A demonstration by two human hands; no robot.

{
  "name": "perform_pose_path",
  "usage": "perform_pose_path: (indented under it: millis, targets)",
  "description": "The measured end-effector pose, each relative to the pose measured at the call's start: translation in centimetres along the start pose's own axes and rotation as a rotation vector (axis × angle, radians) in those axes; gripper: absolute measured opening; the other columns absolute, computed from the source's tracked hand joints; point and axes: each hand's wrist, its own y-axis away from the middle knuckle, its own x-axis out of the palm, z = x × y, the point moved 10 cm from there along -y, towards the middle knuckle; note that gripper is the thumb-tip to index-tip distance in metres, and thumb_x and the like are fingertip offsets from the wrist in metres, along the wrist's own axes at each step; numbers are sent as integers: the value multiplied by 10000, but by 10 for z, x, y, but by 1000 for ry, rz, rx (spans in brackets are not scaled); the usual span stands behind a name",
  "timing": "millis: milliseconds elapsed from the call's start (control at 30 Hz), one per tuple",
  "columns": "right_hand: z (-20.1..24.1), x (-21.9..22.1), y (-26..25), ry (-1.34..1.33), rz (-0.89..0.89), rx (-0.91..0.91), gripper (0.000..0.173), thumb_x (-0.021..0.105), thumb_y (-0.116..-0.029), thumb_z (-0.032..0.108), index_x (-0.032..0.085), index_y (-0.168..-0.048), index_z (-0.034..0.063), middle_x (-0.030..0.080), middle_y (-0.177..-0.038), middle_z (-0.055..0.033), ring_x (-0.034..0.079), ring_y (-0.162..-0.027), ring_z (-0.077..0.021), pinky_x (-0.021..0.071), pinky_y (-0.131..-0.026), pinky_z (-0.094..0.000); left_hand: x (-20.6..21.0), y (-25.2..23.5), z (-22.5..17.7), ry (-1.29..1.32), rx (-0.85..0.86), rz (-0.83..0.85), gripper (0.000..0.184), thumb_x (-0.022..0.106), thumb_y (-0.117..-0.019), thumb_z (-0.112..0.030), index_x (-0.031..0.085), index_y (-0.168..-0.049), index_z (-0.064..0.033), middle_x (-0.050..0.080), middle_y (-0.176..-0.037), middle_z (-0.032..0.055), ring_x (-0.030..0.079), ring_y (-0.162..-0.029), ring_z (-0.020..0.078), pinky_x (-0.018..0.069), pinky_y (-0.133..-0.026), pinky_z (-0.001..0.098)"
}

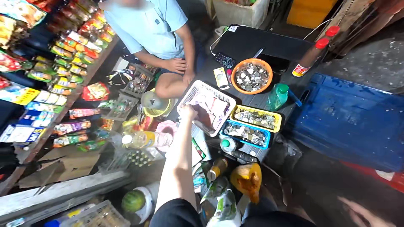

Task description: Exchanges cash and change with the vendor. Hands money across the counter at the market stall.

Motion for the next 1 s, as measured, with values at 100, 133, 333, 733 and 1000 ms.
perform_pose_path:
  millis: [100, 133, 333, 733, 1000]
  targets:
    - [86, -38, -20, -11, -205, -399, 345, 485, -1045, 107, 677, -1319, 21, 740, -1114, -218, 712, -1028, -424, 540, -927, -621, -26, 35, -29, 81, 167, -62, 378, 687, -947, -268, 704, -1197, 14, 594, -1346, 290, 486, -1343, 477, 326, -1131, 670]
    - [118, -51, -22, 4, -318, -519, 340, 499, -1030, 132, 702, -1288, 46, 754, -1083, -173, 725, -1000, -379, 562, -910, -583, -40, 63, -49, 124, 267, -122, 324, 698, -944, -234, 723, -1164, 3, 622, -1292, 283, 534, -1279, 480, 360, -1093, 687]
    - [315, -90, 0, 224, -632, -987, 853, 567, -886, 704, 462, -1517, 139, 536, -1523, -126, 525, -1392, -300, 431, -1109, -515, -57, 299, -172, 425, 1065, 113, 293, 576, -1041, -275, 690, -1137, -22, 729, -918, 121, 720, -832, 229, 592, -784, 434]
    - [306, -76, -62, -738, -161, -656, 321, 504, -1030, 133, 561, -1325, 21, 762, -1025, 7, 735, -787, -79, 633, -668, -240, -38, 85, -67, 691, 406, -2, 444, 652, -993, -225, 557, -1352, 18, 647, -1254, 234, 677, -1070, 361, 553, -924, 552]
    - [290, -76, -73, -740, -148, -533, 198, 505, -1003, 196, 699, -984, 159, 670, -717, 106, 629, -587, -4, 560, -561, -185, -8, -21, 3, 345, 57, -206, 403, 740, -910, -223, 685, -1239, 3, 538, -1398, 315, 506, -1320, 488, 412, -1085, 654]
